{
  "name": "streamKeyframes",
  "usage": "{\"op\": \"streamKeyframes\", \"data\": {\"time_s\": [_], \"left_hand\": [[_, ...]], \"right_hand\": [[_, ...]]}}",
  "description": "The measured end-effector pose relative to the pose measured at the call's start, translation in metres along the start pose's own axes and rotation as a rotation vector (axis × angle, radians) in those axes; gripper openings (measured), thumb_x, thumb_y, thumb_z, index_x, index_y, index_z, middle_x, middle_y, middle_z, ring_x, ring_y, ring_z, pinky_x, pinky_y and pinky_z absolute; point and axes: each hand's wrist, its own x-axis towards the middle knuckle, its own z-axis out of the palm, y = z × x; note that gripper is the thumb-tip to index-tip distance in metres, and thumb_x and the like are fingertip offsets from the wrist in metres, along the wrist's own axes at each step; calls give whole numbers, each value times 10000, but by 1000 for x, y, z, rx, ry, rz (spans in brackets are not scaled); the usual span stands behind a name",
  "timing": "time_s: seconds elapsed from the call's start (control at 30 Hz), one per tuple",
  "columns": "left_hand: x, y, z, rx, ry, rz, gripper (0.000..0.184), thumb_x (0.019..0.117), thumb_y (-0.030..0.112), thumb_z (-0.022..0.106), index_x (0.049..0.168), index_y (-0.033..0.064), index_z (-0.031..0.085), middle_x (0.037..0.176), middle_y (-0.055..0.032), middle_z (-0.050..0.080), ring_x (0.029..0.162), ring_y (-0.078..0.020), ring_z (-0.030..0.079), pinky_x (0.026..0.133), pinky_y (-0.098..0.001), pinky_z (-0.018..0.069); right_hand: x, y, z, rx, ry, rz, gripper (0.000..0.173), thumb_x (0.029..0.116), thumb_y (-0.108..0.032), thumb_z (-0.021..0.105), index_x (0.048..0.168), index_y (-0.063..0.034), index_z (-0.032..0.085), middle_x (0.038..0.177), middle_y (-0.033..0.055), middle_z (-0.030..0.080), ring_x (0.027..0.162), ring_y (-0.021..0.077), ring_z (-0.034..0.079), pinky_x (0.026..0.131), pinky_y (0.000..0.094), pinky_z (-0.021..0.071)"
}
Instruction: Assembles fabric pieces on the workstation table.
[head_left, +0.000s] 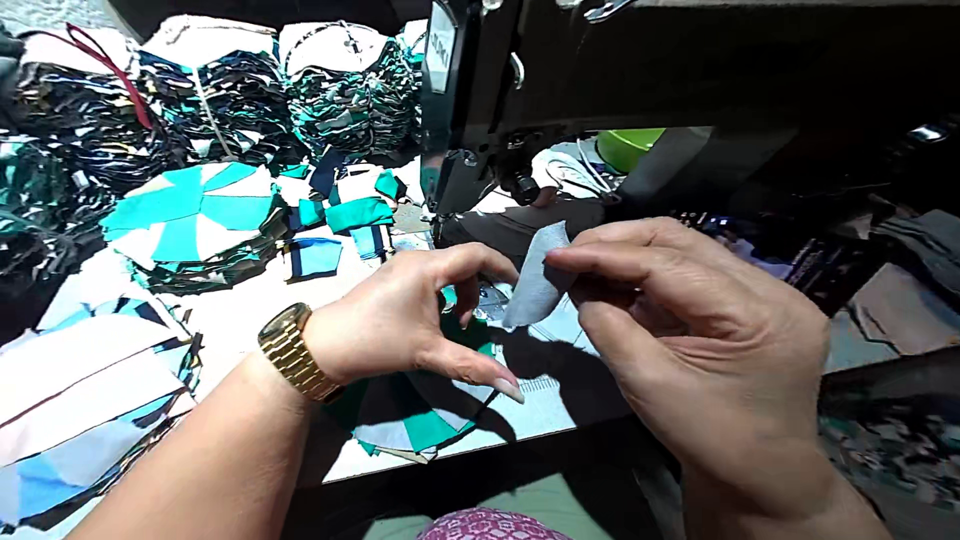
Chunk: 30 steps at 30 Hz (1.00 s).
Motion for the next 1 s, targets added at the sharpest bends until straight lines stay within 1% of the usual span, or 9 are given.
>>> {"op": "streamKeyframes", "data": {"time_s": [0.2,0.4,0.47,0.53,0.63,0.73,0.87,0.93,1.0], "left_hand": [[1,1,-2,50,-11,-15,661,718,365,910,1231,39,652,857,51,622,675,21,500,546,-118,379],[0,-1,-2,68,4,16,342,851,345,810,1021,65,716,882,39,648,754,11,559,632,-138,456],[0,-3,-3,64,17,27,199,922,256,727,939,58,723,862,24,648,774,-2,580,663,-164,481],[0,-4,-6,51,31,-8,141,955,185,671,905,65,726,829,36,659,735,18,592,641,-158,494],[-1,-2,-13,-53,31,-90,113,989,132,609,981,49,685,828,38,666,730,11,605,661,-168,514],[0,3,-16,-208,66,-164,86,1011,123,587,1054,49,592,715,54,579,594,16,519,524,-125,417],[0,7,-13,-148,70,-198,394,911,231,743,1215,41,580,895,13,681,793,-31,655,689,-175,553],[0,1,-10,-75,58,-134,343,919,202,738,1177,23,598,909,1,676,812,-29,657,703,-175,561],[0,-5,-12,-15,58,-90,162,955,142,665,1068,28,643,859,12,673,771,-12,633,690,-174,534]], "right_hand": [[2,-1,10,-113,-15,-36,137,942,-25,641,1027,15,742,1037,69,664,984,73,651,862,177,560],[4,3,7,-293,-130,-28,216,1023,-173,560,921,-45,701,1055,83,602,984,129,583,817,264,483],[4,4,6,-263,-151,29,202,1036,-174,535,936,-67,674,1022,32,604,941,53,587,777,183,491],[1,7,7,-162,-130,149,159,1028,-166,548,963,-87,669,910,-35,619,794,-30,581,680,112,479],[1,10,7,70,-97,315,82,998,-112,602,1045,-100,668,873,-59,668,692,-16,630,599,124,543],[5,11,11,190,-41,346,95,987,-75,624,1064,-84,678,897,-50,690,712,12,660,593,151,570],[12,-3,21,-26,-50,218,89,993,-106,618,1024,-62,689,853,-37,666,679,-36,610,595,111,522],[15,-7,27,-123,-75,146,95,974,-106,623,976,-69,711,833,-31,664,689,-50,584,609,101,486],[18,-7,28,-160,-99,120,95,974,-119,634,970,-78,720,825,-33,663,689,-52,581,606,96,479]]}}
